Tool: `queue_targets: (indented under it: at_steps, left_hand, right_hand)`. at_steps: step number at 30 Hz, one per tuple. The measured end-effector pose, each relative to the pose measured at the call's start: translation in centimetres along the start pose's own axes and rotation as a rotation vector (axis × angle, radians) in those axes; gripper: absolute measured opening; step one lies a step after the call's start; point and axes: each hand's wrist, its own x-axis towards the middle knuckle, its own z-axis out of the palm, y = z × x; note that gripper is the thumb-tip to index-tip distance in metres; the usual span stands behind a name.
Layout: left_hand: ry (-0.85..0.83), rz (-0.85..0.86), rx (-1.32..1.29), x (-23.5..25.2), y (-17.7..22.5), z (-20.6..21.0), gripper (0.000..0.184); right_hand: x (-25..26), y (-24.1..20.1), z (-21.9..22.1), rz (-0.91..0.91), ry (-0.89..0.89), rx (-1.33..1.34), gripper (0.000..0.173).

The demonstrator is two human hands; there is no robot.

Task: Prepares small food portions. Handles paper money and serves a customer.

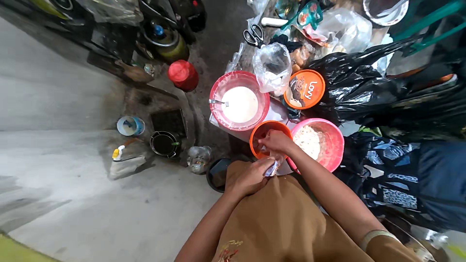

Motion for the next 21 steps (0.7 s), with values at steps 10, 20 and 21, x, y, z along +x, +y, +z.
queue_targets:
  at_steps: [10,20,21]
  left_hand:
    - [0.530,-0.238,-0.164,-1.6,-1.5,0.4,0.028]
    - [0.653,-0.571,-0.312,1.9,-1.5,-3.2,0.033]
    - [0.649,-0.565,-0.310,2.3,-1.5,-3.1,0.035]
  right_hand:
    - [-0.1,0.7,-0.5,-0.198,0.166,-0.045,0.016]
    - [-2.5,2.9,-2.1,-0.591,0.156,0.333,0.010]
    - [-2.6,3.0,-2.1,-0.606,0.179,0.347,0.010]
